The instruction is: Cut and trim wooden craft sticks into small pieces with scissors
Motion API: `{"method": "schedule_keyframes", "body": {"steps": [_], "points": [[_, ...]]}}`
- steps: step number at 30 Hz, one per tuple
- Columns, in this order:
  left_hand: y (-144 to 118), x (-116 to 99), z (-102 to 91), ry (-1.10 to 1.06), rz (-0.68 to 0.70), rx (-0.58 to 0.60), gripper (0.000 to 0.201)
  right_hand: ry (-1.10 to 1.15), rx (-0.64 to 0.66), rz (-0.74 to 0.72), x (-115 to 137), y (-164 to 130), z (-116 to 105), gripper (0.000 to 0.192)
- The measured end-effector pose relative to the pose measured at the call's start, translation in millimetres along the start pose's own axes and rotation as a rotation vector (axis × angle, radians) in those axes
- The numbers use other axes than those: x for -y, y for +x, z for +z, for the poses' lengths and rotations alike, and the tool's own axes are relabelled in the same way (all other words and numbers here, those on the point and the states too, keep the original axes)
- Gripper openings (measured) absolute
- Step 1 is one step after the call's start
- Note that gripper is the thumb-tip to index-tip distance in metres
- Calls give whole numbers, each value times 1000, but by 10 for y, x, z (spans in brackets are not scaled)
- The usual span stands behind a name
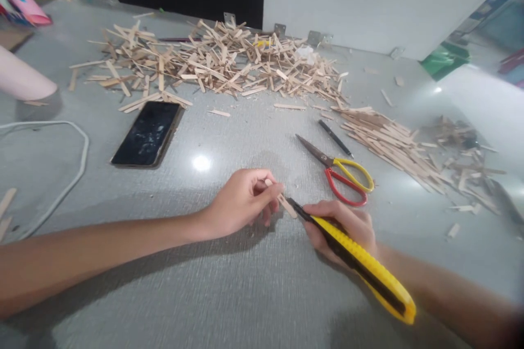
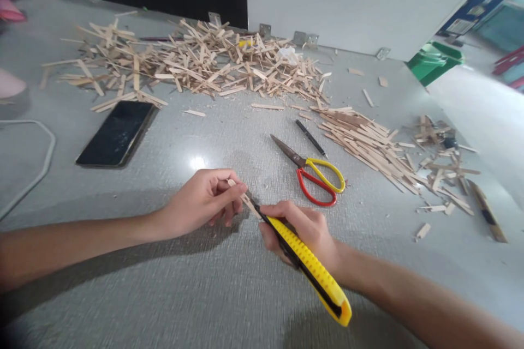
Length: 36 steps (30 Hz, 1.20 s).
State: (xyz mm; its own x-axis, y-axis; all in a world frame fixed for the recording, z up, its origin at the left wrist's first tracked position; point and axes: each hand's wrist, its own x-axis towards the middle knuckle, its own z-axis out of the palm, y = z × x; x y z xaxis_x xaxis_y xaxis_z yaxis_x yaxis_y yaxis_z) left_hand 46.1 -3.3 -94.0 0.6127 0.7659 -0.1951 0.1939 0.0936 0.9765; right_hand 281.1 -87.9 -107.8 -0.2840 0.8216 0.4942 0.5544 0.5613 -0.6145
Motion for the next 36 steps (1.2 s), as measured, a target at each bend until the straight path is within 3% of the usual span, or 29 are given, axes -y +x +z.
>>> {"method": "schedule_keyframes", "body": {"steps": [18, 26, 36], "points": [[-2, 87, 21, 120, 91, 15, 39, -64, 93, -55, 40, -20, -16, 16], [-44, 70, 44, 165, 106, 12, 37, -15, 123, -186, -10, -39, 15, 14], [-67, 75, 70, 157, 81, -7, 34, -141, 206, -334, 83, 9, -3, 18]]}}
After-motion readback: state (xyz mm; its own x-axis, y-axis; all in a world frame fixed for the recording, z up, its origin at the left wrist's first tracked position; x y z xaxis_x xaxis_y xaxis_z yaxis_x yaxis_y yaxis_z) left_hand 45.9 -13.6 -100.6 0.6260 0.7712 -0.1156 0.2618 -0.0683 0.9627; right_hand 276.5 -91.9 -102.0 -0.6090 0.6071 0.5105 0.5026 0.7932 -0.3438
